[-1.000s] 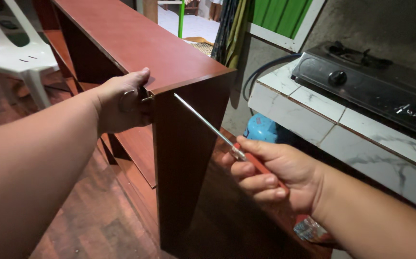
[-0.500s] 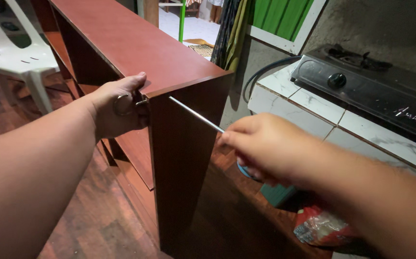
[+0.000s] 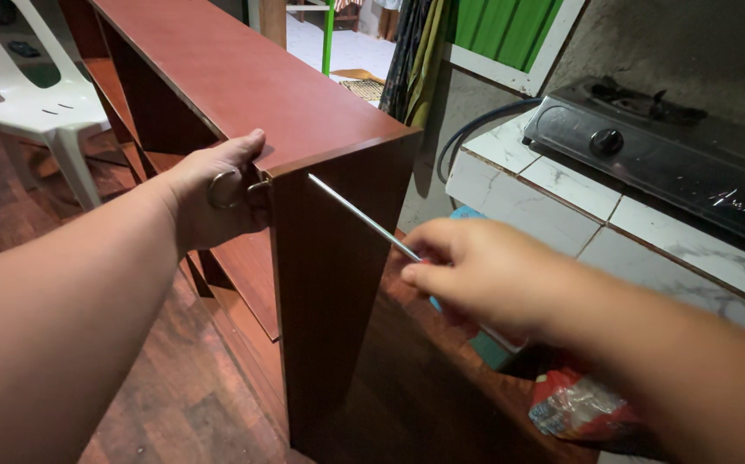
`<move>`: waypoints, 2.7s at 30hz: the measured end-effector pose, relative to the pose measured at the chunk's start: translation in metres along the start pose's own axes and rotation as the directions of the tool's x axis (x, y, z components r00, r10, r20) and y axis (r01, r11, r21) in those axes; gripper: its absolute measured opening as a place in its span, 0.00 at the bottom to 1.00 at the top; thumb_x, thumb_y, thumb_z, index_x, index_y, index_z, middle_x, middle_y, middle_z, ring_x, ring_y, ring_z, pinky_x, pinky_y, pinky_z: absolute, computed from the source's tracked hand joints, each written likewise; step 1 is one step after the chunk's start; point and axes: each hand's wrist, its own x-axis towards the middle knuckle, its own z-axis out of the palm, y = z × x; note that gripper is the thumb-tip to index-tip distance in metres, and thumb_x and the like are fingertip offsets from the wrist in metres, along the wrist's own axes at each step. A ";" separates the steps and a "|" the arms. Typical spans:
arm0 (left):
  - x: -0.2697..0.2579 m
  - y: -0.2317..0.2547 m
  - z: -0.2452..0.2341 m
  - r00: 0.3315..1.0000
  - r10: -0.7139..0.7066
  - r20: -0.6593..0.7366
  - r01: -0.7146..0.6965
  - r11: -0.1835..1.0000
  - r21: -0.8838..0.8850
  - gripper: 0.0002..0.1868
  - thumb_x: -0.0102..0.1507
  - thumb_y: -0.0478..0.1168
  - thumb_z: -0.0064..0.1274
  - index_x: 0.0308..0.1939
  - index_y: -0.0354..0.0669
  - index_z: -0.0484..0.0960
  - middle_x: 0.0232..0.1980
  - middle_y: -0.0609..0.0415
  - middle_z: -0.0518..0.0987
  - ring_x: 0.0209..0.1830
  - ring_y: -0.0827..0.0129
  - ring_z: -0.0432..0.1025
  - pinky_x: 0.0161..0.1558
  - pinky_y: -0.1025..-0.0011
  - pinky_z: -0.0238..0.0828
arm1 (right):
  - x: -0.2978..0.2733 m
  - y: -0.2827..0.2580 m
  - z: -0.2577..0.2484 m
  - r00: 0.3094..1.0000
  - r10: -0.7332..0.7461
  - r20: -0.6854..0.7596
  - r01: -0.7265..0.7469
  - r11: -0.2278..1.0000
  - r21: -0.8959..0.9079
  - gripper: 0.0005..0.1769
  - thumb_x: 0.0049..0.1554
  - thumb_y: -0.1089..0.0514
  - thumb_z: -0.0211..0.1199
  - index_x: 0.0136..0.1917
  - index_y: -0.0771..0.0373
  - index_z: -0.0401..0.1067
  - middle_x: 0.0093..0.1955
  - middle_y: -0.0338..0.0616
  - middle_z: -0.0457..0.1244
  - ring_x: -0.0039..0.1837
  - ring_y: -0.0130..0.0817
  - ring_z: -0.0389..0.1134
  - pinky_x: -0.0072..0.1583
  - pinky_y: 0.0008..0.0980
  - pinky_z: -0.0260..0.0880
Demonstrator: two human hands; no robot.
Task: The person uses a screwdriver to tighten screws into a wooden shelf unit. They work on the side panel, securing a metal hook and then fastening multiple screws along the edge of the shelf.
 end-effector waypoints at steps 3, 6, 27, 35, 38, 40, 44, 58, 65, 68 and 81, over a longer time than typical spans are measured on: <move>-0.002 0.000 0.001 1.000 0.009 -0.009 -0.009 1.000 0.004 0.16 0.70 0.57 0.41 0.52 0.55 0.73 0.42 0.56 0.81 0.39 0.67 0.75 0.46 0.62 0.71 | 0.000 0.004 0.008 0.962 -0.163 -0.221 0.019 0.841 -0.540 0.20 0.61 0.45 0.58 0.65 0.48 0.75 0.42 0.50 0.72 0.42 0.42 0.74 0.49 0.41 0.74; -0.004 -0.001 0.002 0.999 0.024 -0.025 -0.024 1.000 0.002 0.15 0.71 0.57 0.41 0.53 0.56 0.71 0.41 0.55 0.78 0.36 0.67 0.73 0.45 0.61 0.71 | 0.006 0.009 0.010 0.874 -0.425 -0.235 0.173 0.724 -0.667 0.19 0.64 0.47 0.57 0.66 0.49 0.75 0.46 0.51 0.72 0.46 0.47 0.72 0.48 0.43 0.72; 0.025 -0.051 -0.047 0.881 -0.107 -0.460 -0.073 0.932 -0.356 0.18 0.69 0.58 0.44 0.33 0.53 0.70 0.24 0.62 0.65 0.20 0.73 0.58 0.22 0.73 0.56 | -0.006 -0.012 -0.002 0.922 0.215 0.322 -0.347 0.829 0.438 0.23 0.65 0.45 0.49 0.65 0.60 0.70 0.32 0.36 0.57 0.26 0.23 0.54 0.26 0.24 0.53; -0.006 -0.171 0.002 0.795 -0.289 -0.533 -0.059 0.838 -0.542 0.10 0.70 0.37 0.38 0.38 0.39 0.74 0.27 0.56 0.68 0.23 0.69 0.64 0.31 0.70 0.70 | 0.005 0.057 -0.061 0.919 0.028 0.394 -0.253 0.808 0.533 0.19 0.61 0.47 0.56 0.58 0.61 0.73 0.30 0.38 0.59 0.25 0.24 0.56 0.26 0.25 0.57; -0.012 -0.176 0.076 0.855 -0.263 -0.447 -0.045 0.822 -0.568 0.10 0.70 0.37 0.37 0.47 0.42 0.76 0.37 0.57 0.75 0.31 0.70 0.68 0.39 0.69 0.75 | 0.001 0.081 -0.094 0.889 -0.053 0.455 -0.244 0.786 0.568 0.16 0.62 0.50 0.57 0.58 0.60 0.74 0.33 0.36 0.61 0.27 0.23 0.59 0.27 0.24 0.60; -0.006 -0.166 0.126 0.859 -0.178 -0.481 -0.087 0.874 -0.478 0.15 0.69 0.29 0.36 0.53 0.47 0.75 0.47 0.59 0.83 0.40 0.69 0.74 0.45 0.68 0.75 | -0.002 0.094 -0.113 0.896 0.011 0.445 -0.281 0.790 0.545 0.13 0.60 0.49 0.60 0.53 0.58 0.73 0.32 0.36 0.60 0.26 0.23 0.58 0.27 0.24 0.58; 0.013 -0.131 0.194 0.907 -0.026 -0.420 -0.194 0.860 -0.471 0.14 0.70 0.40 0.43 0.56 0.41 0.79 0.52 0.53 0.81 0.43 0.68 0.74 0.48 0.70 0.79 | -0.003 0.117 -0.139 0.910 0.052 0.412 -0.302 0.762 0.572 0.13 0.59 0.48 0.61 0.50 0.57 0.74 0.31 0.37 0.61 0.27 0.25 0.59 0.29 0.26 0.61; 0.077 -0.076 0.240 0.870 -0.026 -0.492 -0.274 0.804 -0.528 0.08 0.68 0.39 0.55 0.41 0.36 0.76 0.35 0.55 0.74 0.34 0.70 0.73 0.38 0.77 0.79 | 0.004 0.156 -0.163 0.913 0.068 0.402 -0.311 0.752 0.581 0.13 0.59 0.49 0.61 0.55 0.54 0.72 0.34 0.37 0.63 0.28 0.24 0.61 0.31 0.27 0.63; 0.091 -0.083 0.223 0.887 0.049 -0.459 -0.291 0.831 -0.474 0.05 0.66 0.38 0.55 0.42 0.39 0.79 0.36 0.56 0.76 0.35 0.72 0.72 0.40 0.78 0.78 | 0.020 0.151 -0.162 0.925 0.092 0.369 -0.279 0.823 0.495 0.12 0.60 0.47 0.60 0.53 0.53 0.73 0.32 0.35 0.62 0.28 0.23 0.61 0.29 0.26 0.63; 0.086 -0.087 0.217 0.900 0.097 -0.425 -0.297 0.850 -0.435 0.09 0.64 0.32 0.53 0.47 0.43 0.82 0.40 0.56 0.77 0.37 0.72 0.72 0.43 0.76 0.79 | 0.028 0.146 -0.164 0.936 0.128 0.329 -0.272 0.856 0.440 0.12 0.61 0.46 0.59 0.52 0.52 0.73 0.32 0.33 0.61 0.27 0.21 0.59 0.28 0.24 0.59; 0.060 -0.085 0.203 0.922 0.211 -0.324 -0.320 0.888 -0.332 0.21 0.59 0.29 0.58 0.56 0.43 0.77 0.46 0.55 0.80 0.43 0.74 0.76 0.46 0.78 0.78 | 0.048 0.148 -0.159 0.939 0.126 0.320 -0.223 0.932 0.286 0.16 0.63 0.44 0.55 0.59 0.50 0.74 0.30 0.36 0.59 0.25 0.26 0.56 0.27 0.30 0.57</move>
